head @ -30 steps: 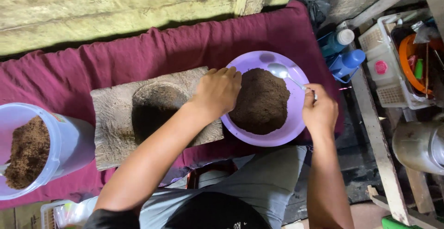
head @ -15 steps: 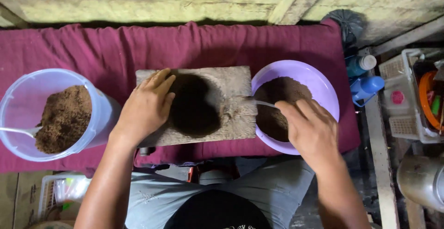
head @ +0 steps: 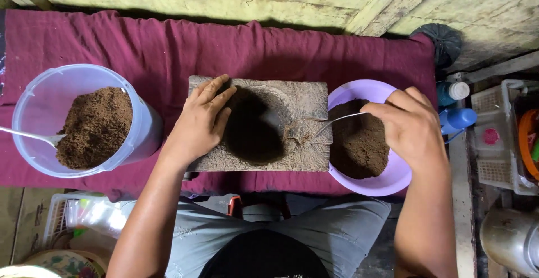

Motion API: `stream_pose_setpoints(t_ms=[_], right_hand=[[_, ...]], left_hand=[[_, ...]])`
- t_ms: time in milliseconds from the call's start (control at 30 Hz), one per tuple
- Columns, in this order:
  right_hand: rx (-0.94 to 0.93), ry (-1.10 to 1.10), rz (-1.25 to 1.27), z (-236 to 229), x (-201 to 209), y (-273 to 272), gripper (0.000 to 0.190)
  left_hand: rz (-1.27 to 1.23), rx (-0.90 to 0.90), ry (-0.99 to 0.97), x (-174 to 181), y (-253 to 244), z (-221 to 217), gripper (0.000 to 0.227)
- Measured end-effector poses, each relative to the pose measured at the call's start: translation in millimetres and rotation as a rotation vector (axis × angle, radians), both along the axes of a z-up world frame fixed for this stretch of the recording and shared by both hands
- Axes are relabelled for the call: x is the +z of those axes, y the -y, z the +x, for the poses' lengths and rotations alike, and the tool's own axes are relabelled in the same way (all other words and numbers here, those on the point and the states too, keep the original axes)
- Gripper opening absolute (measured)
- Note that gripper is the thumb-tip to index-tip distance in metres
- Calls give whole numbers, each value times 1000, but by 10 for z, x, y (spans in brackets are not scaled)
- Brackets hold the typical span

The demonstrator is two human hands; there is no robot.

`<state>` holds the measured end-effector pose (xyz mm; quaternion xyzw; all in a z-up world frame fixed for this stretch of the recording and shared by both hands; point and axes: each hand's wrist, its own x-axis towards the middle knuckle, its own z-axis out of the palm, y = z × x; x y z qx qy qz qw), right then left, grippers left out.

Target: Transferring a brown powdery substance from a stone mortar and a plastic container into a bowl using a spoon.

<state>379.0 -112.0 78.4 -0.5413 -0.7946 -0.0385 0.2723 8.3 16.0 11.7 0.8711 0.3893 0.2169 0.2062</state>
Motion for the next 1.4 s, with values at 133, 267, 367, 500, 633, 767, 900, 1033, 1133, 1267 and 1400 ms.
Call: stream_pose_setpoints(t_ms=[133,267,367,500,633,767,900,1033,1133,1267,1400], right_hand=[[48,-15,-12,35,-204,-137,31],[39,9,25,-102,-376,-312,25],[13,13,27,-124,-283,-224,25],[-65,211,54,-200,-138,-108,24],[-36,262,132,-437,-186,-174,27],[51,382,50,-674,-319,-243,27],[153,422,-34,-873,-176,-205,25],[113,506,16,-872,-162,-263,27],[104,542,10,-884,-196,-263,28],[75,532,26,-856,-244,-276,32],[-63,572,155,-922,-408,-379,36]], left_hand=[[-21,5,2,-11,-8,-9,44],[-51,11,-6,11,-1,-20,43],[-57,7,-11,20,-12,-10,43],[-54,14,-15,-17,-23,-9,43],[-74,12,-3,7,-23,-16,43],[-56,8,33,-21,-10,-31,41],[-63,0,45,-20,-21,-26,40],[-51,-2,49,-34,-35,-24,41],[-55,0,46,-32,-28,-31,42],[-79,3,39,-22,-28,-23,41],[-96,13,41,-6,-20,-11,43]])
